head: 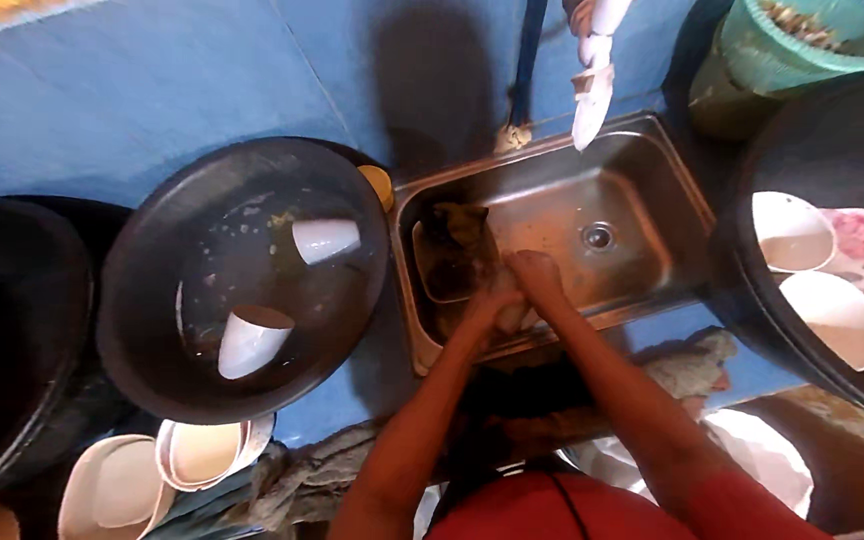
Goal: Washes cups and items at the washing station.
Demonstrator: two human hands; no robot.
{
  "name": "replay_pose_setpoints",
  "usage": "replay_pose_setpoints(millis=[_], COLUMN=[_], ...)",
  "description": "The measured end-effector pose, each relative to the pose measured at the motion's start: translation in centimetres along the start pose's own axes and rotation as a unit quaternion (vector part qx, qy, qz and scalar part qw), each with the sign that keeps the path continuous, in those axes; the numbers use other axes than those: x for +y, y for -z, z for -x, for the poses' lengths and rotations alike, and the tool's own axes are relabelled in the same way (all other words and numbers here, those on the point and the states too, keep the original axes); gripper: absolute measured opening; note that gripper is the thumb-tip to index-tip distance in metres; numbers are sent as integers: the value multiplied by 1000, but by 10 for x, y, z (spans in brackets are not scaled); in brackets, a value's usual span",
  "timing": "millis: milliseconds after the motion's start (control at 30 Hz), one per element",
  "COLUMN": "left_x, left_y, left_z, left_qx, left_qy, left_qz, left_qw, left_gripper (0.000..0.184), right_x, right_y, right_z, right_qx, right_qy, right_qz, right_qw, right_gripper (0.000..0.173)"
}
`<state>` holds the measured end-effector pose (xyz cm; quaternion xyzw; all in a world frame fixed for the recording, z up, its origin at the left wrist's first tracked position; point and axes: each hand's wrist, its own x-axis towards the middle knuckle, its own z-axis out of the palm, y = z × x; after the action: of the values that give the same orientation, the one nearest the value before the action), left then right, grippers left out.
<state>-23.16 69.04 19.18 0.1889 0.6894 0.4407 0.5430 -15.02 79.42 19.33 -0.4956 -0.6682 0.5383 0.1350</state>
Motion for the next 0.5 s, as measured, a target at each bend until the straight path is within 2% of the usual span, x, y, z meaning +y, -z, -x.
replay_pose_setpoints(millis=[33, 100, 133, 167, 200, 233, 267, 300, 333, 400, 467, 500], left_x=[-8, -19, -23, -26, -25, -22, -14, -4, 5, 15, 26, 32], left_y=[1, 3, 3, 4, 7, 12, 17, 25, 35, 68, 108, 131], left_z=[0, 4, 7, 11, 17, 25, 37, 51, 66, 95, 116, 121], left_qx=[-23, -68, -81, -87, -94, -94, -82, -68, -43, 29, 157, 227], left_qy=[39, 113, 139, 151, 146, 124, 87, 32, -34, -178, -302, -336], left_qz=[150, 365, 414, 422, 386, 315, 232, 163, 114, 34, -1, -4], left_qw=[988, 922, 896, 890, 906, 936, 965, 984, 992, 983, 940, 914], left_gripper=[34, 43, 48, 49, 47, 43, 39, 44, 54, 58, 61, 68], right_x=[2, 17, 28, 44, 63, 81, 94, 84, 54, -3, -42, -58], right_y=[-1, -4, -7, -11, -12, -10, -10, -8, -5, -2, -12, -25], right_z=[1, 1, -3, -10, -19, -29, -35, -32, -17, 12, 31, 35], right_qx=[-8, -46, -49, -41, -49, -100, -151, -194, -222, -179, -110, -85], right_qy=[7, -17, -43, -49, -30, 15, 72, 95, 91, 126, 246, 326], right_qz=[-51, -180, -232, -236, -175, -64, 60, 160, 231, 238, 164, 127], right_qw=[999, 982, 970, 970, 983, 993, 984, 963, 943, 946, 949, 933], right_gripper=[42, 44, 43, 40, 41, 41, 40, 42, 41, 36, 32, 30])
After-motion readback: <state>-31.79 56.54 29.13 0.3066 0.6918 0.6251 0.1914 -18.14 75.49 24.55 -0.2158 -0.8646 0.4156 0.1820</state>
